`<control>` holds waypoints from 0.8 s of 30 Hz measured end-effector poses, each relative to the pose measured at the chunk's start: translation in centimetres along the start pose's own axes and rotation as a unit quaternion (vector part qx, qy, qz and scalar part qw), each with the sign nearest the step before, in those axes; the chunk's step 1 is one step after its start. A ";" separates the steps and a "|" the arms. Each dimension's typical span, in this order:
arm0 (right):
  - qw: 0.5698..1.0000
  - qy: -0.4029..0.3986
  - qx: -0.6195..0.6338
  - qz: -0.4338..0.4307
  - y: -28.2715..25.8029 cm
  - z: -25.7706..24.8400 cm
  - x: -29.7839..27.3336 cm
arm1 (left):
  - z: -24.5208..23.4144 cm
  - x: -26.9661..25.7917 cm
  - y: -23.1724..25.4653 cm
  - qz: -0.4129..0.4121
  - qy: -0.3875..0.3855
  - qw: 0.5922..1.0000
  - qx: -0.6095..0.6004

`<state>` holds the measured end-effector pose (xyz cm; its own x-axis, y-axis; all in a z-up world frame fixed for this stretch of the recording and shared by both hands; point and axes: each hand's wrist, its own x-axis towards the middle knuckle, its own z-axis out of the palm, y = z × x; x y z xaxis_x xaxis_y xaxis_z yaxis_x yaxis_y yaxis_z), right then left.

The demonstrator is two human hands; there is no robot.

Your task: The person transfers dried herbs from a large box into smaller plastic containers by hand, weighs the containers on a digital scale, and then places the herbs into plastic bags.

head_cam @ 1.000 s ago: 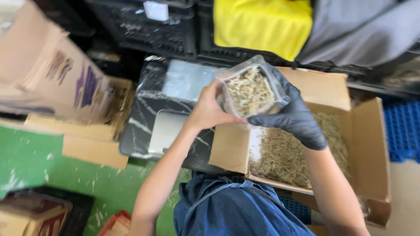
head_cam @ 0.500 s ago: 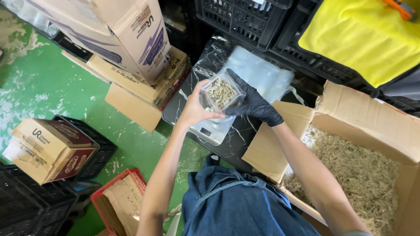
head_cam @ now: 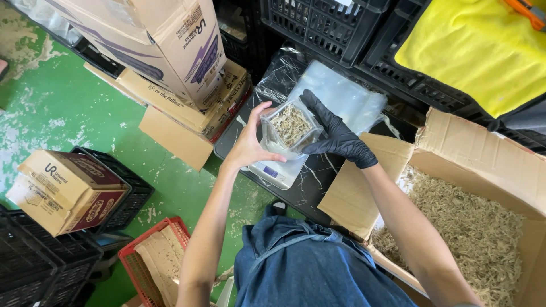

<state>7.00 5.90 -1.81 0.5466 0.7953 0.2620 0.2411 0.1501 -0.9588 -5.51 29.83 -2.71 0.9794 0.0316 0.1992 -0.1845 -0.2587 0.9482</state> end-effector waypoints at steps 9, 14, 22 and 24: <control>0.997 -0.015 -0.047 0.062 0.5 -0.3 -0.1 | -0.2 -0.2 -0.3 -0.005 0.000 1.000 -0.015; 0.996 -0.011 -0.045 0.074 0.0 -0.2 -0.5 | -0.1 -0.6 0.0 -0.012 0.003 1.000 -0.019; 0.993 0.016 -0.052 0.108 -1.8 0.3 -0.5 | -0.2 -0.7 -0.6 -0.034 0.001 0.999 -0.014; 0.993 0.007 -0.020 0.116 -2.8 0.7 -0.5 | -0.1 -0.7 -0.9 -0.042 -0.003 0.999 0.002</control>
<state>5.52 5.53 0.67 0.6017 0.7979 0.0353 0.1392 -0.0612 -0.9884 -6.04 30.17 -3.62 0.9919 0.0473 0.1176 -0.1014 -0.2598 0.9603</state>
